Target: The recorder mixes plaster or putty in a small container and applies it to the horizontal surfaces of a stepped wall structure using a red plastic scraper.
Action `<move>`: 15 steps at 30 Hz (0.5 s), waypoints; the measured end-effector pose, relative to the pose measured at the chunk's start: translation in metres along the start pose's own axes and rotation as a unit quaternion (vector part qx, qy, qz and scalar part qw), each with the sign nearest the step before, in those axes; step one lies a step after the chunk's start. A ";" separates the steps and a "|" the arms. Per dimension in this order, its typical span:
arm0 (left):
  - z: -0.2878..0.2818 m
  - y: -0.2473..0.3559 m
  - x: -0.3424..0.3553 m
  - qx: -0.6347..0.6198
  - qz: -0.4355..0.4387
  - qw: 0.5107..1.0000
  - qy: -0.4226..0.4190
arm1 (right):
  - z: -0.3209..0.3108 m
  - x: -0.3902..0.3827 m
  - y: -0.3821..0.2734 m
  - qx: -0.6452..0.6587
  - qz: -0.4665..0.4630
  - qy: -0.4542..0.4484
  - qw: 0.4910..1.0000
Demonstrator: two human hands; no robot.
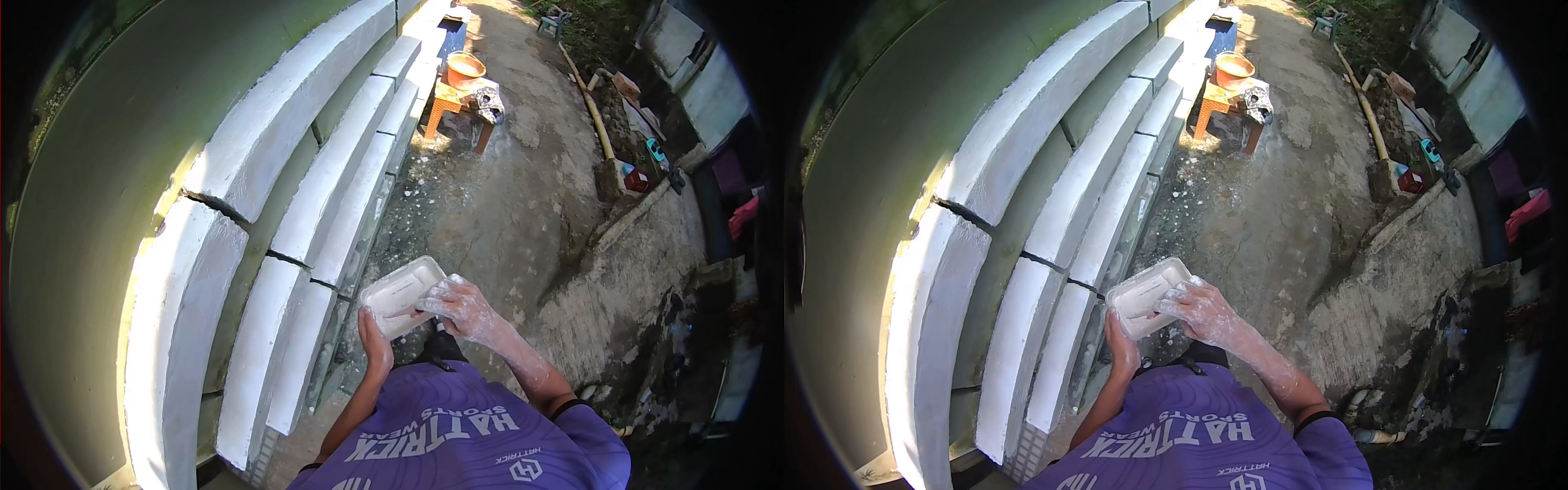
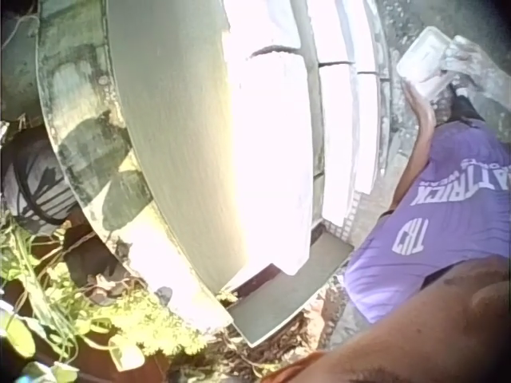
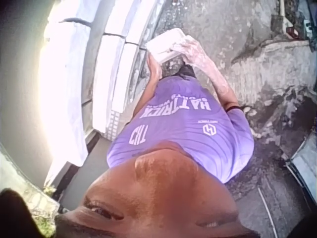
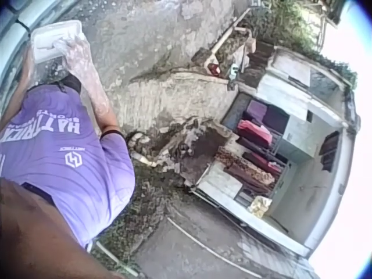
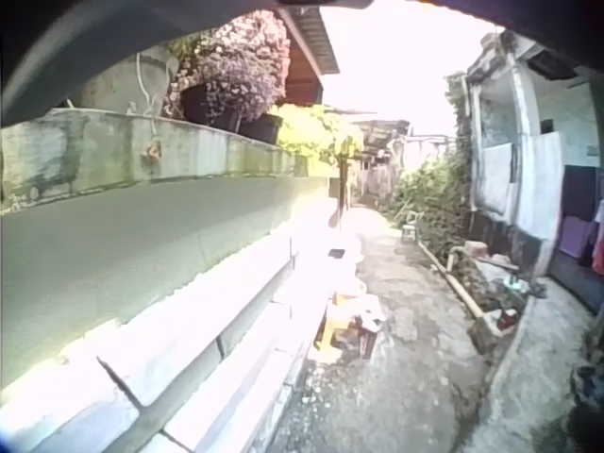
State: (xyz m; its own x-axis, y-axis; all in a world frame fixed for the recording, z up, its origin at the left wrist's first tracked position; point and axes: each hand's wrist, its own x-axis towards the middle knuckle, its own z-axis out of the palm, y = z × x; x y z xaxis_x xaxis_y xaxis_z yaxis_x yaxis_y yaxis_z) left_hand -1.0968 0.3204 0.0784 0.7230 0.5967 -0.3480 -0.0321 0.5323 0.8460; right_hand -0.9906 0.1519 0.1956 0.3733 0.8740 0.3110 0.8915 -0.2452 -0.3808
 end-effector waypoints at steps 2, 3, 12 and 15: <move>0.005 0.001 0.001 0.028 -0.004 1.000 -0.001 | -0.003 0.001 0.002 0.040 0.029 -0.040 0.998; 0.009 0.002 -0.002 0.043 0.015 0.999 0.012 | -0.004 0.003 0.004 0.046 0.017 -0.055 0.997; 0.025 -0.006 0.005 0.072 0.034 0.995 0.056 | -0.003 0.021 0.044 -0.029 0.044 0.068 0.996; 0.025 -0.014 0.009 0.029 0.027 0.998 0.049 | -0.007 0.019 0.039 -0.037 -0.005 0.001 0.999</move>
State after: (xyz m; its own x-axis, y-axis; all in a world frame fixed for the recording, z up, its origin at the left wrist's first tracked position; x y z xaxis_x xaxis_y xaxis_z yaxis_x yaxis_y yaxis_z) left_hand -1.0722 0.3032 0.0738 0.6504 0.6808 -0.3369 -0.0276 0.4644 0.8852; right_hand -0.9466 0.1564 0.1923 0.3653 0.8753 0.3170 0.9115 -0.2670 -0.3130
